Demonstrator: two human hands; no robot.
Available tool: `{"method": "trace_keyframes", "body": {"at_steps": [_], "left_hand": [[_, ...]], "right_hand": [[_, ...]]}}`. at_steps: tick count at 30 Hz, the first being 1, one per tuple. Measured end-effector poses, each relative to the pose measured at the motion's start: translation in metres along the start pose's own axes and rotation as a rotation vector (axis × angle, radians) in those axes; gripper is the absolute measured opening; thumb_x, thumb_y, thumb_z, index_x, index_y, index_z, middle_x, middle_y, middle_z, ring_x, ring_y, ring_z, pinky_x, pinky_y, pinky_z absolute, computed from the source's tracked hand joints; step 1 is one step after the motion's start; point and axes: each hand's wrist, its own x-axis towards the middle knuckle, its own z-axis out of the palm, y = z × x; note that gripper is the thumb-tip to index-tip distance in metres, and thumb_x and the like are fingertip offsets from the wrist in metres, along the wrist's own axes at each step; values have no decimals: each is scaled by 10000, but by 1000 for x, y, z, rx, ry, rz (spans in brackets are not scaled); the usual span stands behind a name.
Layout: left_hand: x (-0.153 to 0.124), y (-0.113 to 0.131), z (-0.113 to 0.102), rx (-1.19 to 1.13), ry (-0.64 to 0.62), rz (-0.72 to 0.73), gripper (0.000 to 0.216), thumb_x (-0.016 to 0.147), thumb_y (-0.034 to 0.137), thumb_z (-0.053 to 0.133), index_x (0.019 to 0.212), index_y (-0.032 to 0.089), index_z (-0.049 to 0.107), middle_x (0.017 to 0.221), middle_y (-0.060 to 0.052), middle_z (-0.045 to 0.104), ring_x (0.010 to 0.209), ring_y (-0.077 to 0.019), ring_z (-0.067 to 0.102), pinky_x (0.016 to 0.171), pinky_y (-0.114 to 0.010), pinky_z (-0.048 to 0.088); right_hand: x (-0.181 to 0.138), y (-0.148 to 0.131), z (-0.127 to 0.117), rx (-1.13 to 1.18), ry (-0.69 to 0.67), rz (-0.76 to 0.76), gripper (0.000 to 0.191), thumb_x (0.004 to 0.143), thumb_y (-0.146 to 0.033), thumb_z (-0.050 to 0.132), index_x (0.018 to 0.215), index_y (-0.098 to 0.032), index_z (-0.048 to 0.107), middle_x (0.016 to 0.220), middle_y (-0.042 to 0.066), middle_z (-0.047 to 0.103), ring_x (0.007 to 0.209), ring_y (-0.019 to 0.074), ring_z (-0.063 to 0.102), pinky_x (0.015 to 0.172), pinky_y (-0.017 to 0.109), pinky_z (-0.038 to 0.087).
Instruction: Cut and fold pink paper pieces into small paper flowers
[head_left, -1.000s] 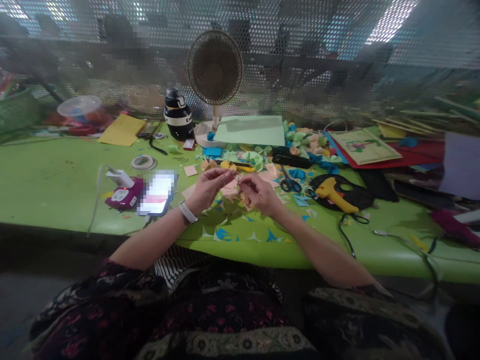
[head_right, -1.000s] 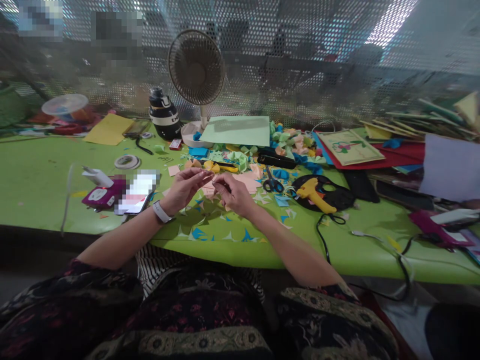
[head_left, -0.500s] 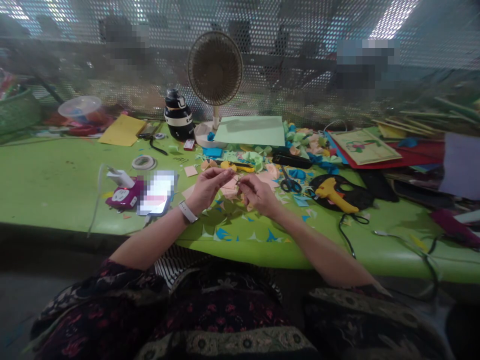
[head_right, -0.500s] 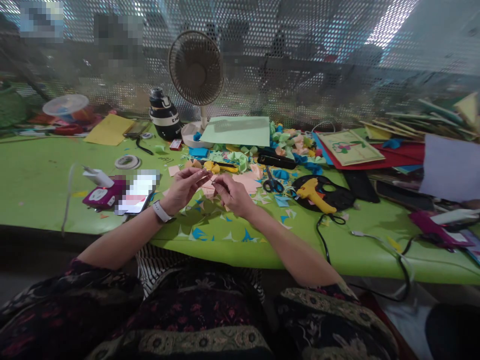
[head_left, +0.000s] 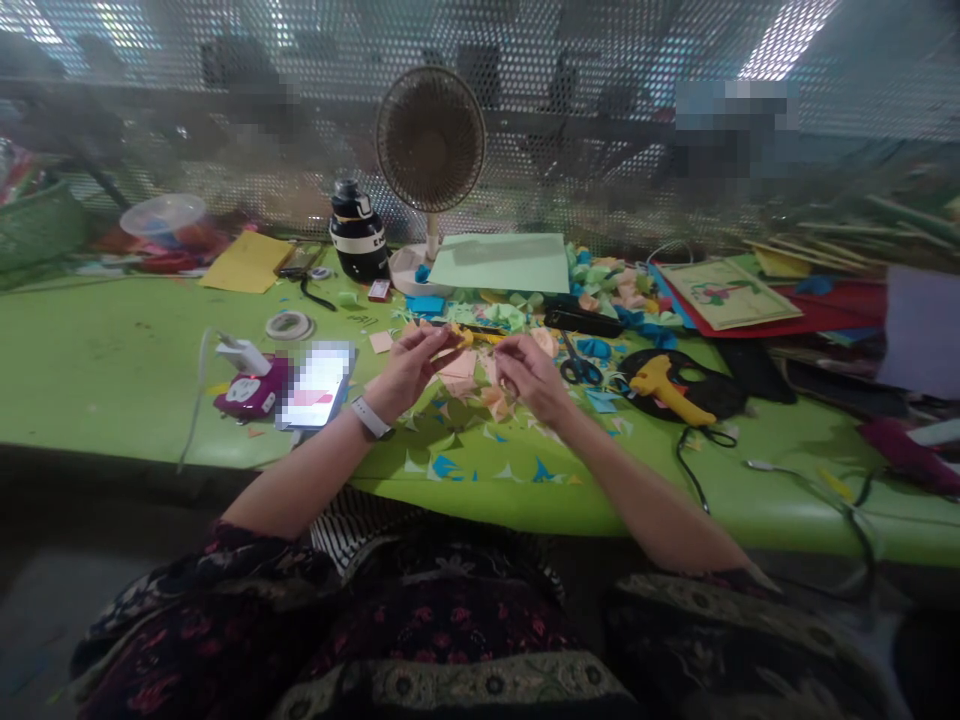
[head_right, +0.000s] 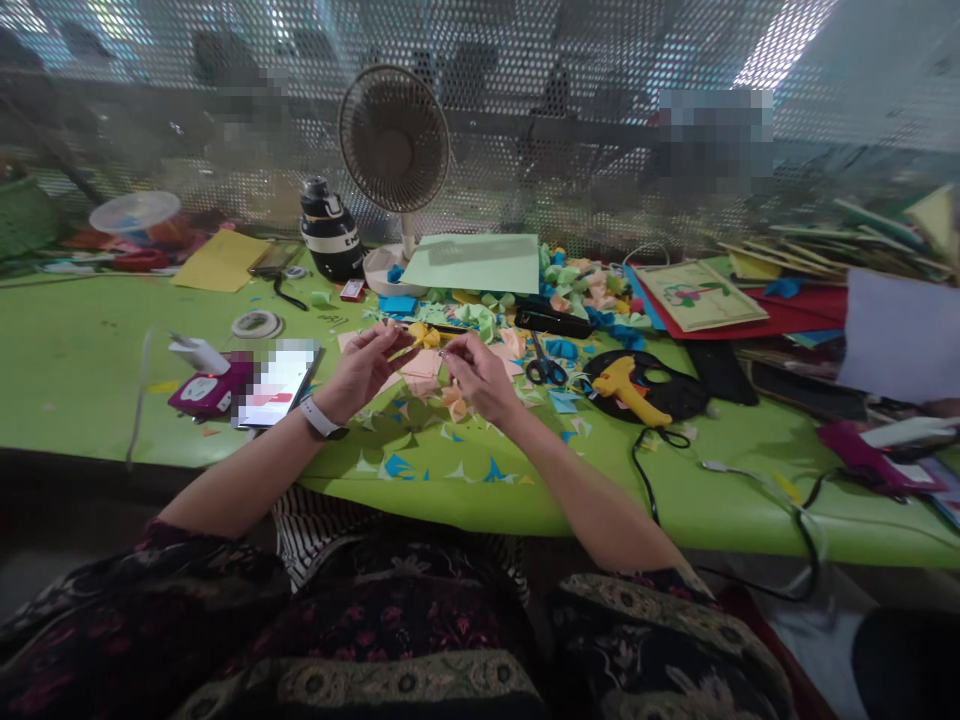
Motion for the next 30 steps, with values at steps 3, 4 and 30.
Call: {"method": "trace_keyframes", "body": {"at_steps": [3, 4, 30], "left_hand": [[-3, -1, 2, 50, -57, -97, 241, 704, 345, 870, 745, 169, 710, 813, -16, 754, 889, -180, 730, 998, -434, 541], [-4, -1, 2, 75, -80, -129, 247, 706, 352, 868, 753, 166, 713, 812, -21, 752, 882, -183, 729, 982, -431, 548], [-12, -6, 6, 358, -325, -226, 377, 695, 334, 882, 1016, 181, 757, 1024, -56, 739, 902, -145, 678, 883, -312, 540]], "right_hand": [[1, -5, -2, 72, 17, 41, 285, 860, -449, 649, 999, -219, 554, 615, -81, 427, 500, 84, 341, 471, 235, 269], [1, -7, -2, 75, 13, 53, 310, 846, -445, 666, 1032, -217, 566, 609, -86, 414, 501, 83, 327, 473, 236, 256], [5, 2, 7, 426, 98, 245, 350, 649, -459, 859, 774, -227, 629, 438, -120, 397, 367, 37, 245, 383, 223, 163]]}}
